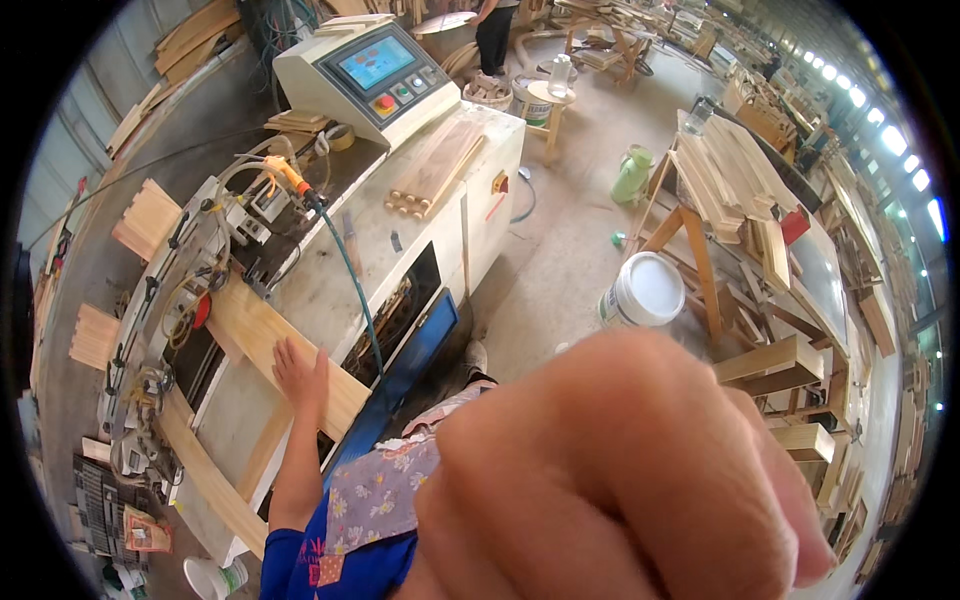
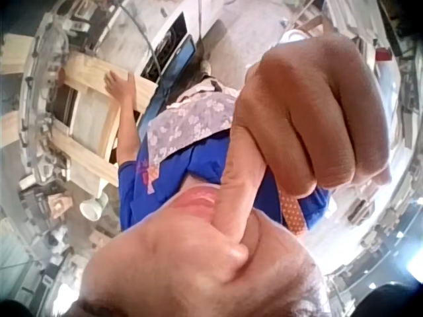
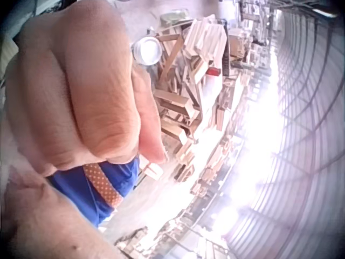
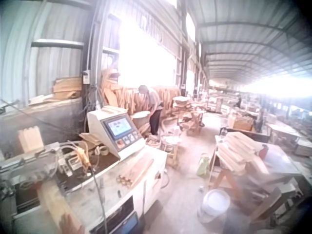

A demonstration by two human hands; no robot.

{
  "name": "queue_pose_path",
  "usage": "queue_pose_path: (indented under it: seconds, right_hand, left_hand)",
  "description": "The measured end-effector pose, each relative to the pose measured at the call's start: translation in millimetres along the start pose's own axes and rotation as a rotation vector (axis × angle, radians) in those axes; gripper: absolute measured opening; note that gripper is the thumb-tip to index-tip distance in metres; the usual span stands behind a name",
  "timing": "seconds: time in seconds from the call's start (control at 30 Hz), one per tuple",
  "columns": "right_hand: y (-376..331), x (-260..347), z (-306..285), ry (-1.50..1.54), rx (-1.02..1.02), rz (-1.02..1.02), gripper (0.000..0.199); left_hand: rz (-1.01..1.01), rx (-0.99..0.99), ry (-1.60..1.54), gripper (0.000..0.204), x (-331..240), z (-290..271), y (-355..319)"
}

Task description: The person operates a woodworking machine in a workshop, feeding wooden planks through the equipment to process them. They handle the wood by hand, positioning it on the machine's table and guiding it through the mechanism. The person also stacks processed pieces and briefly touches their face during the task.

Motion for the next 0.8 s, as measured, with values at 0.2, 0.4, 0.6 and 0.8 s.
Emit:
queue_pose_path:
  seconds: [0.2, 0.4, 0.6, 0.8]
  right_hand:
    - [-14.4, 12.3, 7.2, -0.248, 0.031, -0.065, 0.032]
    - [-2.4, 10.1, 4.2, -0.363, 0.209, -0.076, 0.033]
    - [0.9, 9.0, 9.4, -0.404, 0.301, -0.075, 0.035]
    - [2.3, 2.3, 21.6, -0.476, 0.413, -0.086, 0.039]
  left_hand:
    - [0.053, 0.011, -0.022, 0.078, -22.4, 7.2, 0.9]
    - [0.054, -0.012, -0.007, 0.078, -15.3, 8.9, 1.2]
    - [0.039, -0.013, 0.0, 0.079, -14.3, 5.2, 1.1]
    - [0.032, -0.002, -0.008, 0.078, -19.3, 8.7, 4.2]
Point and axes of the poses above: each hand's wrist, its own y-axis towards the middle knuckle, its own z-axis out of the palm, x = y × z, the point moved 8 cm from there along y, towards the middle knuckle, and after that the axes turned 9 degrees about -z, right-handed, at the moved point
